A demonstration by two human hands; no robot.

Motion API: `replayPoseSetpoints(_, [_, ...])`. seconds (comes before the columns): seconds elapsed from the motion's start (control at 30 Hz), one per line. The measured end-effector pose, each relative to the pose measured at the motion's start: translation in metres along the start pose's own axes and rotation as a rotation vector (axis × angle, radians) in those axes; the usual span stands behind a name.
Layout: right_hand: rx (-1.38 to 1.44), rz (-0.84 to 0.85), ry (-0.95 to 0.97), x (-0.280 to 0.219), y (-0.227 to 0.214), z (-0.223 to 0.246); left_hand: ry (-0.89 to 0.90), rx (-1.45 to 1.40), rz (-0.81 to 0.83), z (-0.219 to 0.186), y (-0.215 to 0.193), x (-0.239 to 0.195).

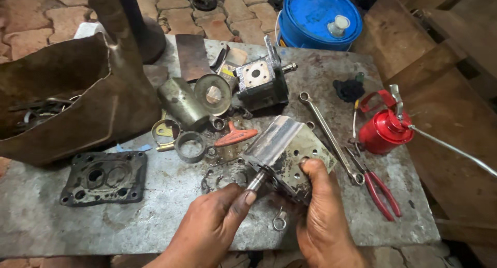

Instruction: The person disassembles and cleans a mechanical engine component on a workbench, removing parts by hand and using a small scraping tool to clean internal surfaces.

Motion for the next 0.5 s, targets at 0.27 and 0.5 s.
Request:
replayPoseSetpoints(0.27, [-0.200,0.134,-0.392,-0.018,-0.003,0.008,-0.403,-0.558,0.059,0.030,0.002,-0.011])
replayPoseSetpoints(0.5, [-0.465,0.379,-0.954,-0.063,0.003,0.019,0.016,-0.738,0.204,-0.016,-0.007,-0.017])
Point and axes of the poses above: each hand's wrist, its own x-axis towards the middle knuckle, its own y-axis out of the palm, z = x × y, the point moved 5 cm from there along x, towards the middle knuckle, and after that the axes turned 7 degrees about y, right-handed, at the moved point
